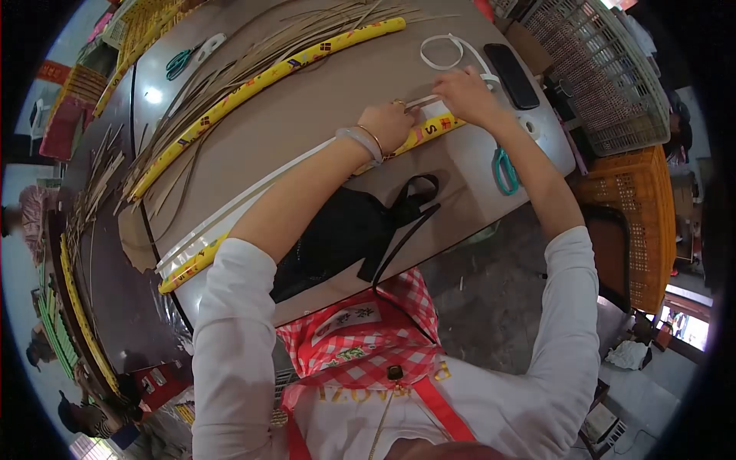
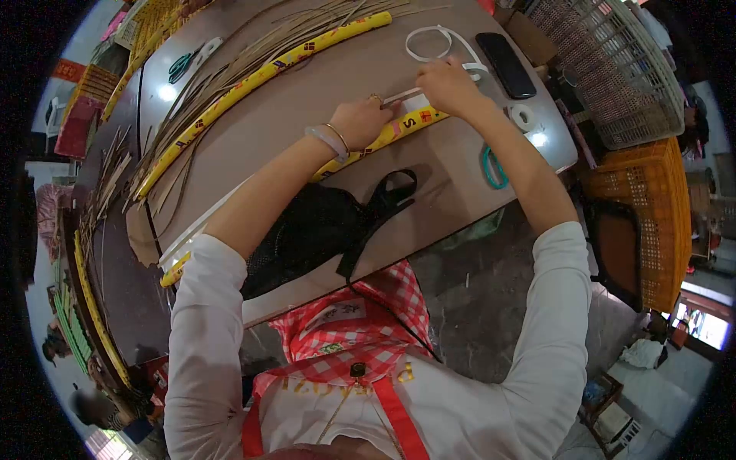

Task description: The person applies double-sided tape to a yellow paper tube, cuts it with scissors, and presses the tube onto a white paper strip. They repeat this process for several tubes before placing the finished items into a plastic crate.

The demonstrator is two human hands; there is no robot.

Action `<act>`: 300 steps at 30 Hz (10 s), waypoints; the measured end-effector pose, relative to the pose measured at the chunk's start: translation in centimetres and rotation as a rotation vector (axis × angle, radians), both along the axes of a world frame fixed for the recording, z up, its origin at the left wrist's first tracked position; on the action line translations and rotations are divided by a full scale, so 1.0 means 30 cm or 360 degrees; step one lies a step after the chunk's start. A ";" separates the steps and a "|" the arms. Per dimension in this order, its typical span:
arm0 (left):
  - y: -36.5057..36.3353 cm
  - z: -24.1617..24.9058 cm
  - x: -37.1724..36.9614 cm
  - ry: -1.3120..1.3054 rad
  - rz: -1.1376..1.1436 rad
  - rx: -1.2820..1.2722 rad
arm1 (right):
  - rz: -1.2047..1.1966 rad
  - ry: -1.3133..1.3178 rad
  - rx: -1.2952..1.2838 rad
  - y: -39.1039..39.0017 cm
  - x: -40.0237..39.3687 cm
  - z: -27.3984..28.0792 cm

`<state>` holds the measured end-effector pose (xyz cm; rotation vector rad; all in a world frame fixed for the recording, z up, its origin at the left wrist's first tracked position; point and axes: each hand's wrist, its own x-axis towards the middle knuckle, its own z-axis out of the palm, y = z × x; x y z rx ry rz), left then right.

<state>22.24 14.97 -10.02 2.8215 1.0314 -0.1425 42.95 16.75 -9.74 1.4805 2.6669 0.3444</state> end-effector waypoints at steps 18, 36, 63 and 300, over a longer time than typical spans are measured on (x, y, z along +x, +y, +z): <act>0.005 -0.017 0.001 -0.0059 -0.0043 0.0010 | 0.0134 0.0360 0.0180 -0.013 -0.006 -0.011; 0.009 -0.029 0.004 -0.0069 -0.0021 0.0051 | 0.0196 0.0331 0.0071 -0.014 -0.001 -0.014; 0.009 -0.024 0.004 -0.0071 -0.0026 0.0005 | 0.0146 0.0348 0.0161 0.011 0.033 -0.018; -0.692 -0.020 -1.051 -0.0455 0.1505 0.0919 | -0.0128 0.0556 0.0119 -0.210 -0.118 -0.037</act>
